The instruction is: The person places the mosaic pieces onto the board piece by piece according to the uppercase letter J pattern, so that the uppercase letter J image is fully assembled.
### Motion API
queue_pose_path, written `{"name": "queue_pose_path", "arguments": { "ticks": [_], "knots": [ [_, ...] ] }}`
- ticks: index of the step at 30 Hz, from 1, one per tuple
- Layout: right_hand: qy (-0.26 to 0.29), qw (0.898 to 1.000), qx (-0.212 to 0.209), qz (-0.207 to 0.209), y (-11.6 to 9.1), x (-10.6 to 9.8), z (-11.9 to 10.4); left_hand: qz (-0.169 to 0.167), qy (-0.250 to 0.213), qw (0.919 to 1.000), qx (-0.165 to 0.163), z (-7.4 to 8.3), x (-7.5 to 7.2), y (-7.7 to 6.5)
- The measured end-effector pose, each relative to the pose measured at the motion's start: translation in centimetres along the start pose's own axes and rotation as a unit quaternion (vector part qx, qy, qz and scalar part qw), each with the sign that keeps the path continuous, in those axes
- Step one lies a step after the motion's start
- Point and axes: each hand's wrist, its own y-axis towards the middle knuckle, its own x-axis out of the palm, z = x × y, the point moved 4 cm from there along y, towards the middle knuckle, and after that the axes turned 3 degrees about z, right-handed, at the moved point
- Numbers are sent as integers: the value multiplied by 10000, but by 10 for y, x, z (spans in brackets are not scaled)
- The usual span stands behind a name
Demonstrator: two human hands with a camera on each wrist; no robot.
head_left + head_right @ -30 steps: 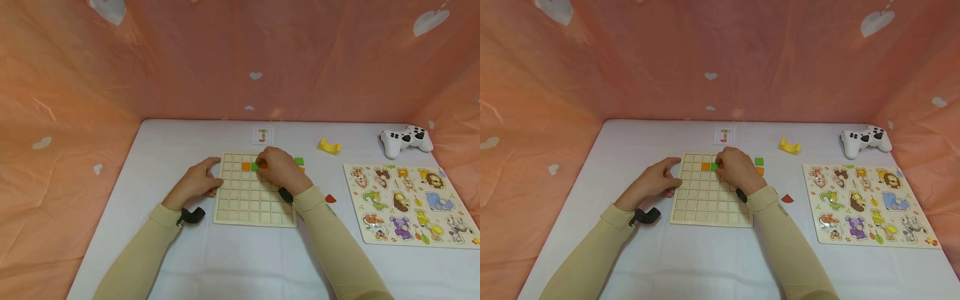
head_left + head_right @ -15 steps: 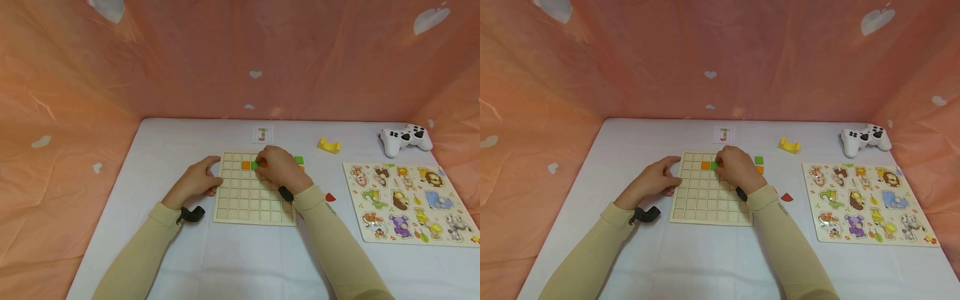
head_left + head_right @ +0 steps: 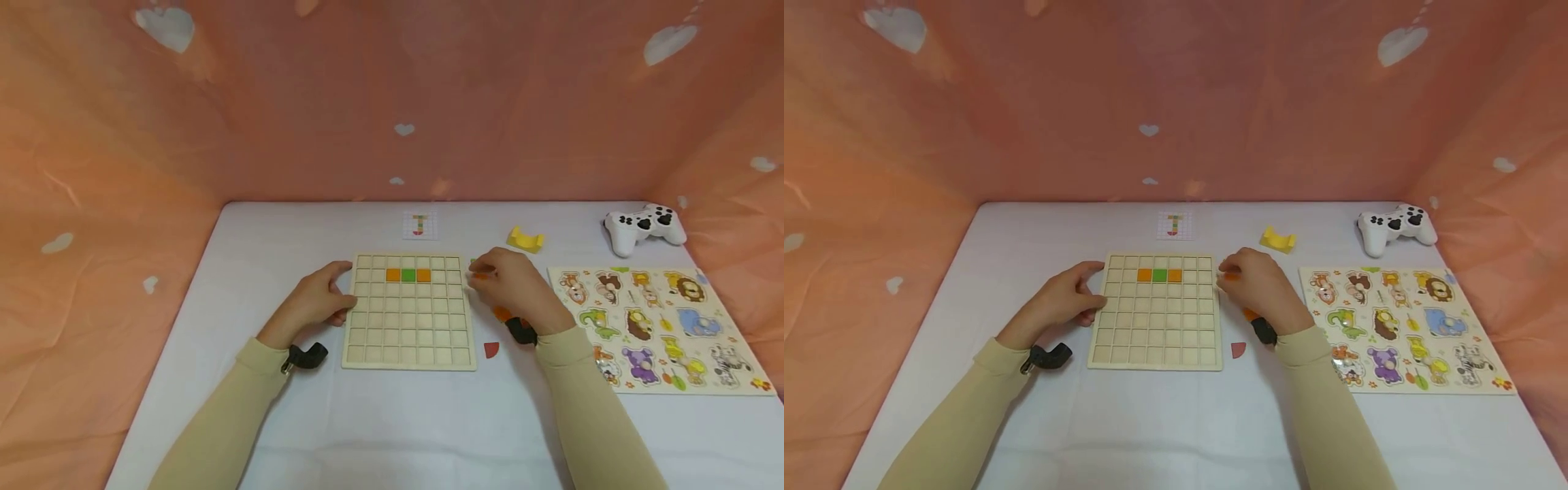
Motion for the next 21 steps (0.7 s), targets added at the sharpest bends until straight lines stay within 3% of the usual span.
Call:
{"name": "queue_pose_path", "arguments": {
  "ticks": [7,21],
  "knots": [
    [-144,9996,223,1,-20,-8,26,6,32,10000,11,0,0,0],
    [-352,9994,35,50,-8,2,25,14,89,9999,91,-4,1,4]
  ]
}}
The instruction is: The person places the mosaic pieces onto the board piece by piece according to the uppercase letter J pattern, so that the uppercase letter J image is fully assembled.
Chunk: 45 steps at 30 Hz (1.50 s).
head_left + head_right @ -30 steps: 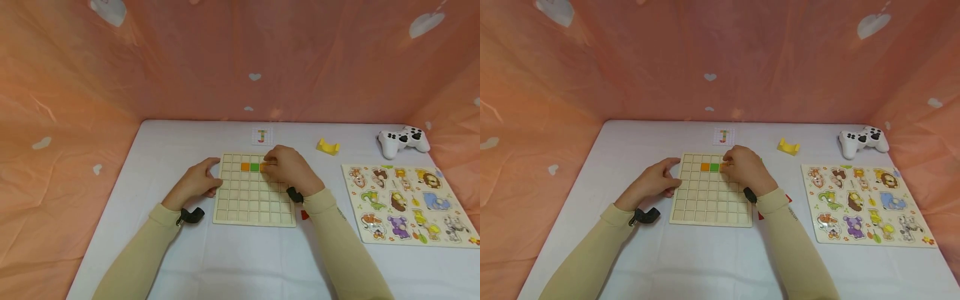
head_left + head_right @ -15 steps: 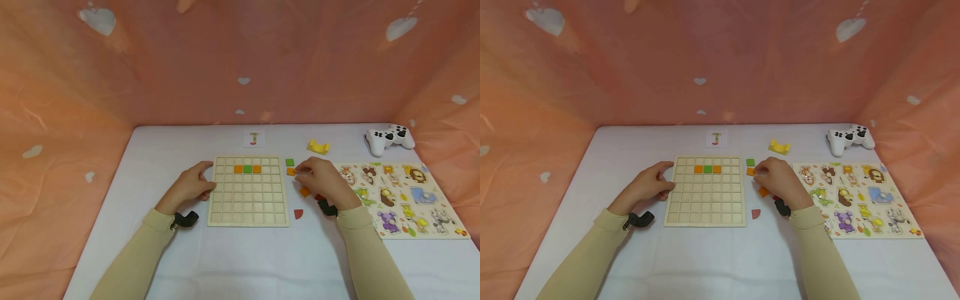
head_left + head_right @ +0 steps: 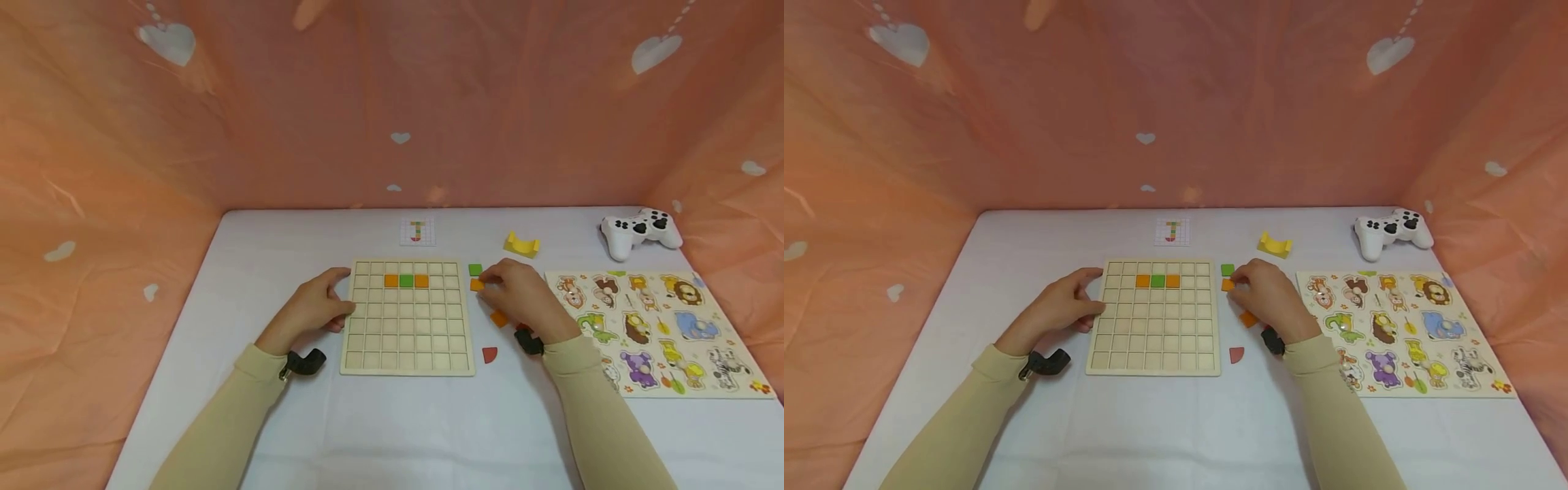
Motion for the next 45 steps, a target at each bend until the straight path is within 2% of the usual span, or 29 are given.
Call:
{"name": "queue_pose_path", "arguments": {
  "ticks": [13,23,30,38,45],
  "knots": [
    [-217,9995,-125,171,0,5,-3,2,51,9999,97,2,-1,0],
    [-379,9992,8,89,0,3,-4,39,52,10000,67,2,-1,1],
    [-317,9993,-155,104,2,2,-8,97,41,9999,21,3,1,1],
    [-126,9991,-397,123,17,10,-40,89,-82,9999,2,4,3,1],
    [-193,9957,-904,24,26,26,-77,62,-51,10000,55,6,5,3]
  ]
}}
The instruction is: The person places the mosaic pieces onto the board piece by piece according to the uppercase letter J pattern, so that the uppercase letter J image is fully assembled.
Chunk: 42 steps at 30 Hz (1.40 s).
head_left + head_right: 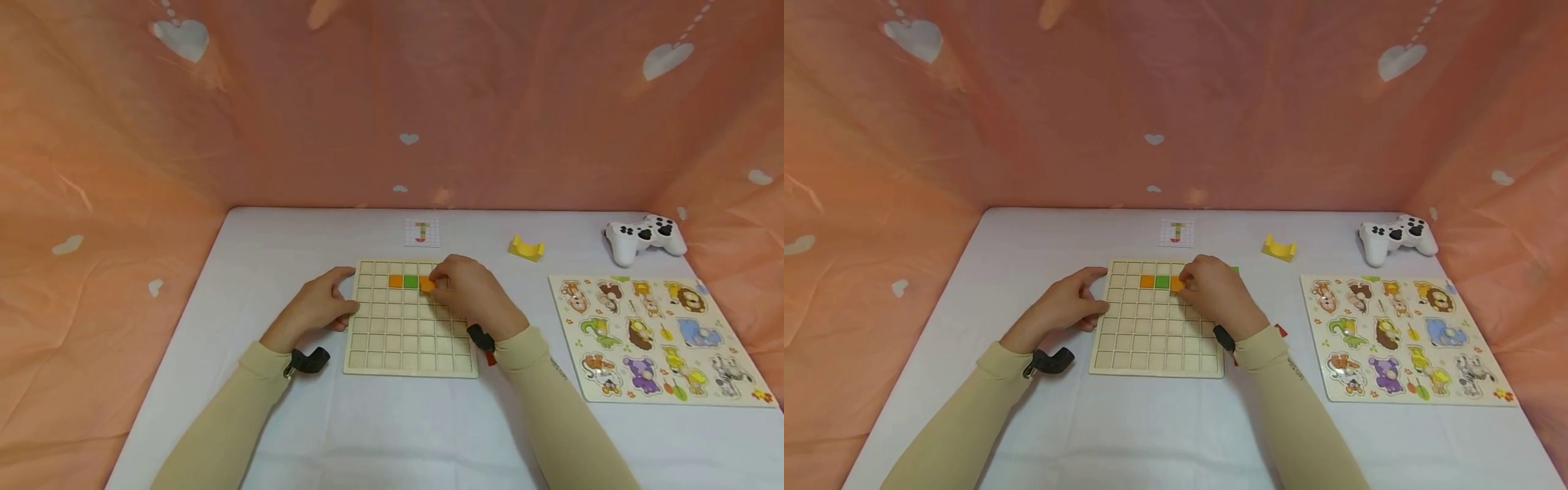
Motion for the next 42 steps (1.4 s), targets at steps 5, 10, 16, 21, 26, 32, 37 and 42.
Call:
{"name": "queue_pose_path", "arguments": {
  "ticks": [5,10,16,21,26,32,37,42],
  "knots": [
    [-150,9994,-294,-82,6,13,-15,-15,-4,10000,-11,1,1,0],
    [-420,9976,-554,-13,8,23,-21,-7,-10,10000,-37,1,1,0],
    [-576,9964,-622,1,9,28,-23,20,88,9999,-64,1,-1,-1],
    [-601,9962,-631,8,8,28,-24,34,140,9999,-11,1,-1,0],
    [-607,9961,-645,2,8,28,-24,33,106,9999,-7,0,0,1],
    [-547,9963,-656,-3,8,28,-25,24,14,10000,-51,0,0,1],
    [-513,9967,-622,-3,9,28,-24,17,-22,10000,-20,1,-1,0],
    [-467,9973,-561,-25,9,26,-23,11,-61,10000,-43,-1,0,0]
  ]
}}
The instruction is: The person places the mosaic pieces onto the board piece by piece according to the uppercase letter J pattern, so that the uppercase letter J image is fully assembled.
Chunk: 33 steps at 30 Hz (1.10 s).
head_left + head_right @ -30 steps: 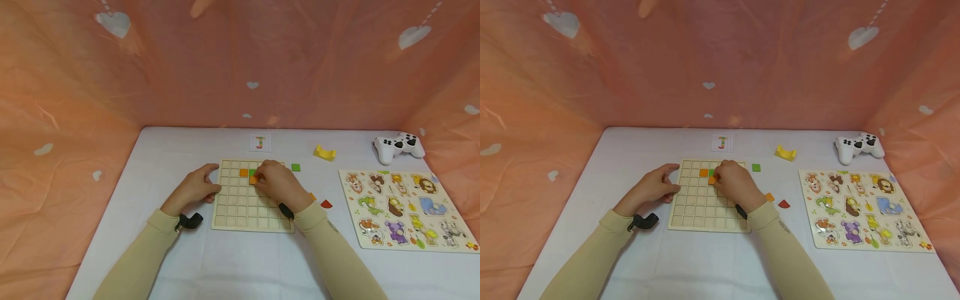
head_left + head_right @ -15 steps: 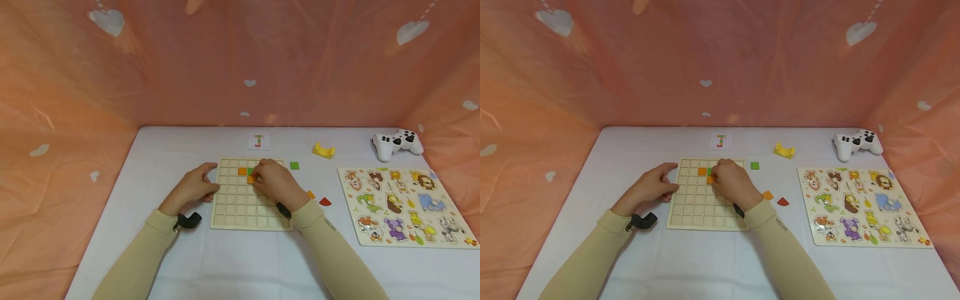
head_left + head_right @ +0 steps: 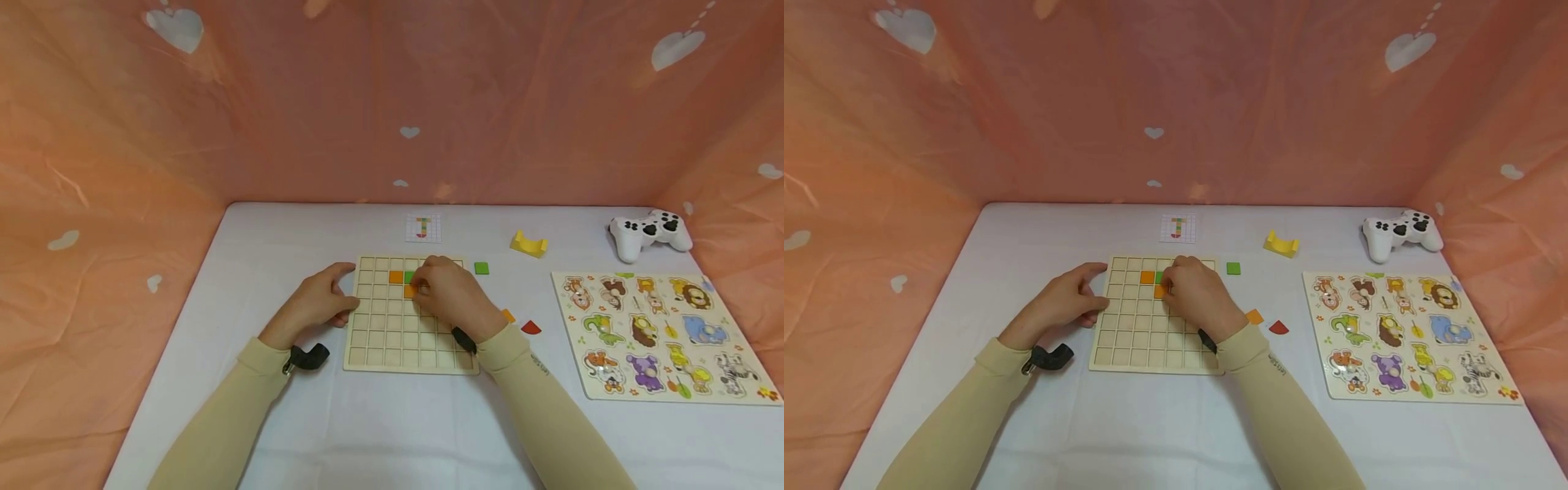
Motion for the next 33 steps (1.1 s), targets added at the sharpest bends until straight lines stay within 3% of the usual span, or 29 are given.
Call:
{"name": "queue_pose_path", "arguments": {
  "ticks": [7,22,27,33],
  "knots": [
    [73,10000,-11,-8,1,-1,1,8,150,9999,27,-1,0,1],
    [118,9999,30,10,2,-8,8,-9,10,10000,17,1,-3,-1],
    [498,9982,333,48,-2,-16,26,8,50,10000,-11,1,-2,1],
    [754,9928,911,169,-14,-34,63,-29,43,10000,1,0,0,2]
  ]
}}
